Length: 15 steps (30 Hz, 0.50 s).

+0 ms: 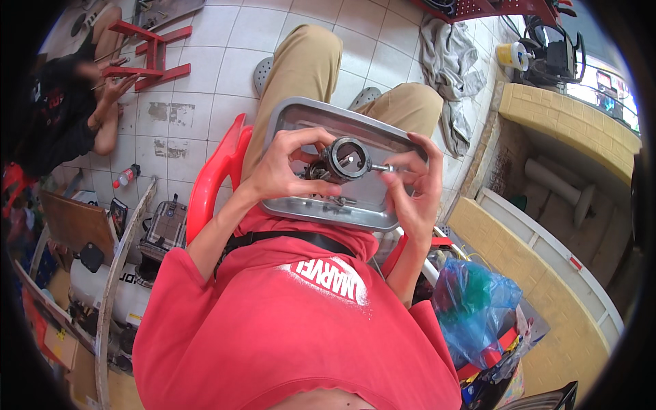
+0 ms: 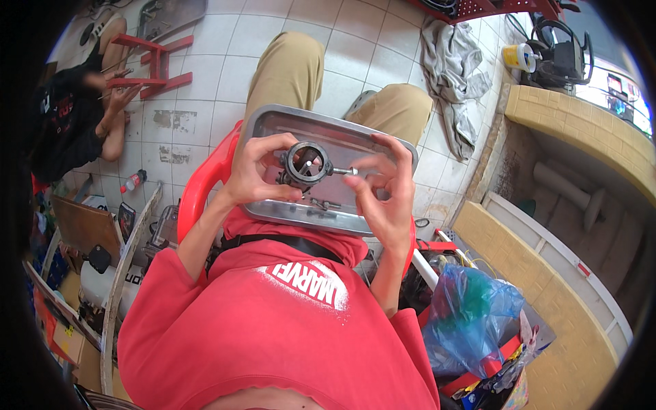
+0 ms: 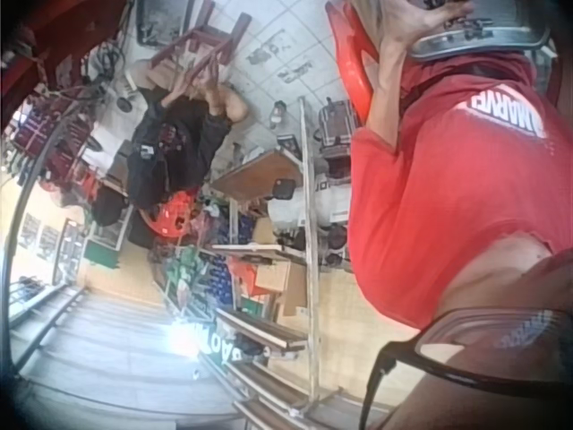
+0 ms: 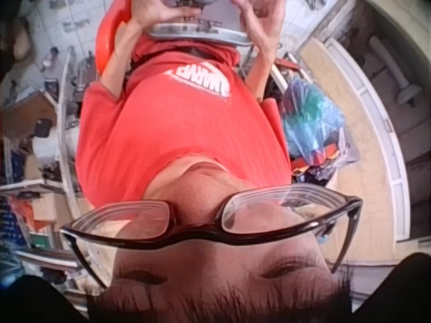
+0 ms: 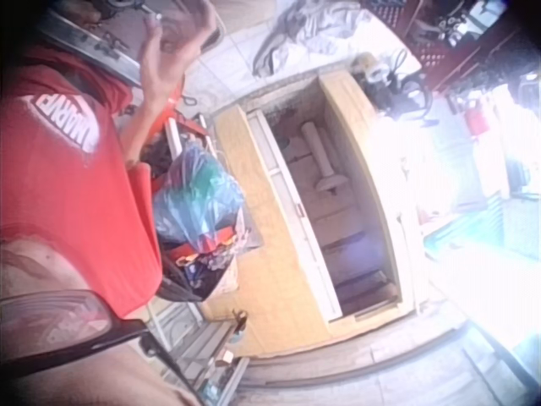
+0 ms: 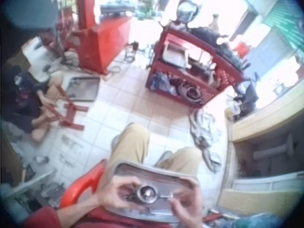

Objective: The person sits on a chair and assembles a mechanical component, likely a piston, on a metal tray resting on their lap. They insert a ring into the cylinder, attach a connecting rod, and rotate the assembly to inspect the fit.

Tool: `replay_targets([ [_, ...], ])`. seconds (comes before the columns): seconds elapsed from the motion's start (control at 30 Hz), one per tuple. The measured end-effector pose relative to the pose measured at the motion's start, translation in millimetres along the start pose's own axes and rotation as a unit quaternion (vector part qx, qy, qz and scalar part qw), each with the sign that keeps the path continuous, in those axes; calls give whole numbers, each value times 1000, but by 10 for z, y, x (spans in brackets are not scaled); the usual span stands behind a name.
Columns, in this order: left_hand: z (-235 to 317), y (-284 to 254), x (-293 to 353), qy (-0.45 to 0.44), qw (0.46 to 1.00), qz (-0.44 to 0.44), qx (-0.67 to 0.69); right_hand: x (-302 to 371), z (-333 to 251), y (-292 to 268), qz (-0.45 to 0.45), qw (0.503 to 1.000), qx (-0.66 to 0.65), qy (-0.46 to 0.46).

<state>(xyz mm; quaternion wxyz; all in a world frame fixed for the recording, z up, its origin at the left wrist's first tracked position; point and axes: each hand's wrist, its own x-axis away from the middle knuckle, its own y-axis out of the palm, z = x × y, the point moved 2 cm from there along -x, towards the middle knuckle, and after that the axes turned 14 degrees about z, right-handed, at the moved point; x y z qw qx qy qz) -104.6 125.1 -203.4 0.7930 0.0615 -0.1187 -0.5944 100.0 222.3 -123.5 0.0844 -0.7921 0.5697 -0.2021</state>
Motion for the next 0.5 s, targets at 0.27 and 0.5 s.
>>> replay_targets([
  [0.27,-18,-17,6,8,1000,0,-1,28,-64,-2,-2,1000,16,24],
  [0.5,-40,-4,7,-9,1000,-9,12,4,-86,6,-29,998,28,-38],
])
